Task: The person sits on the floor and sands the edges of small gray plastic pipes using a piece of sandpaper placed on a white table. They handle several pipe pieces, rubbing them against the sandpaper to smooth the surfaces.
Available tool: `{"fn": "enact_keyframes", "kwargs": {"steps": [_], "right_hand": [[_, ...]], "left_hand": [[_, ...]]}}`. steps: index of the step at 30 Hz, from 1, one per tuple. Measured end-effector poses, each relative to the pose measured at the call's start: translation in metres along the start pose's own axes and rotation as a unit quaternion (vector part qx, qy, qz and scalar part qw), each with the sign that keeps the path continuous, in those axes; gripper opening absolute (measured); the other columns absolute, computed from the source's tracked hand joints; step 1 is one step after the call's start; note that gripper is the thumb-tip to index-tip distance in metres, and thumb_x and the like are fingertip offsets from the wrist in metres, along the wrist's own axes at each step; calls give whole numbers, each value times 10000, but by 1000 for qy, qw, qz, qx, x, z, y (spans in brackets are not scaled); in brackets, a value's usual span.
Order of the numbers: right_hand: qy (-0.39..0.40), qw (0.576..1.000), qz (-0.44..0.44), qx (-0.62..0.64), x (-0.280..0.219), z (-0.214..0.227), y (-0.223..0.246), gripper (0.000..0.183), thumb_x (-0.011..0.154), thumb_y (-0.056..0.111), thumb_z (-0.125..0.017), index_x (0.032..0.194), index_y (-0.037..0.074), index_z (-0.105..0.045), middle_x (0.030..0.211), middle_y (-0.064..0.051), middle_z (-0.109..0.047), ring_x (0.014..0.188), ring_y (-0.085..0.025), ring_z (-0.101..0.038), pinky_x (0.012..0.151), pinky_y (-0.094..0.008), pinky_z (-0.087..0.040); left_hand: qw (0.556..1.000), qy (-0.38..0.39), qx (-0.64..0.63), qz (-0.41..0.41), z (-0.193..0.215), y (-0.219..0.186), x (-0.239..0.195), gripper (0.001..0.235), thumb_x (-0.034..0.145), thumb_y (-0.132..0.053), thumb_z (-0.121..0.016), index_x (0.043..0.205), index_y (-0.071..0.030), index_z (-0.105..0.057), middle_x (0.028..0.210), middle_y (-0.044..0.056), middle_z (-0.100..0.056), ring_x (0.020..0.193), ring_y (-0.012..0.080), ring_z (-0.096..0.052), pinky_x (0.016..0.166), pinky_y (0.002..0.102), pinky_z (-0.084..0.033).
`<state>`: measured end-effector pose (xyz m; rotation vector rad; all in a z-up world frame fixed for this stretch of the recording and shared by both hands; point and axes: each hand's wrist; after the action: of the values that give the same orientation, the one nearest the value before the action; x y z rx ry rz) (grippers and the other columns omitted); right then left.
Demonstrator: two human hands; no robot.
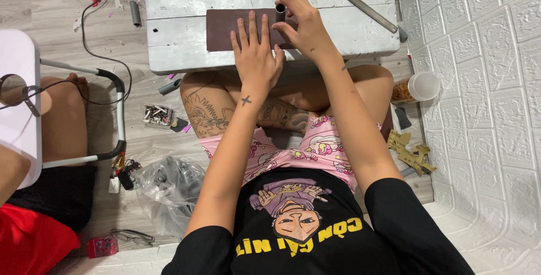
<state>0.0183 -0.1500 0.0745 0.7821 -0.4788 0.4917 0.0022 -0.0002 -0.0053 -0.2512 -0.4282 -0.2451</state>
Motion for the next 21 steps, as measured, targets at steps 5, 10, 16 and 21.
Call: {"fn": "enact_keyframes", "kwargs": {"steps": [5,10,16,21], "right_hand": [[9,998,53,-24,9,0,9,488,745,-110,-793,1189,43,-661,928,-85,-732,771,-194,-644,725,-321,-535],[11,998,43,-38,6,0,13,438,749,-145,-769,1110,33,-599,886,-86,-695,743,-208,-630,702,-348,-526],[20,999,27,-20,4,0,13,483,760,-171,-740,1120,46,-503,879,-90,-669,757,-233,-656,694,-386,-516],[27,999,25,-39,1,-7,7,550,745,-185,-715,1165,78,-476,871,-92,-644,815,-271,-632,769,-424,-506]], "left_hand": [[1000,1,10,3,0,0,0,752,933,-398,-596,1605,-130,-391,1661,153,-263,1536,392,-227,1249,550,-197],[1000,-1,-4,3,3,-1,-1,745,931,-387,-589,1600,-116,-404,1659,161,-264,1536,401,-231,1248,549,-188],[1000,6,0,4,3,-1,0,739,944,-392,-575,1606,-117,-393,1663,158,-254,1540,397,-207,1250,546,-180],[1000,3,-2,5,0,-1,0,737,947,-389,-591,1608,-125,-398,1667,151,-240,1544,391,-198,1256,544,-173]]}}
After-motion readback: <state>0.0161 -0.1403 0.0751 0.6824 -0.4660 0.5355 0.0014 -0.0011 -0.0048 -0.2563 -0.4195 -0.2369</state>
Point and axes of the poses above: each hand's wrist, its own x-axis towards the middle knuckle, its own z-axis out of the back of the hand, y = z × x
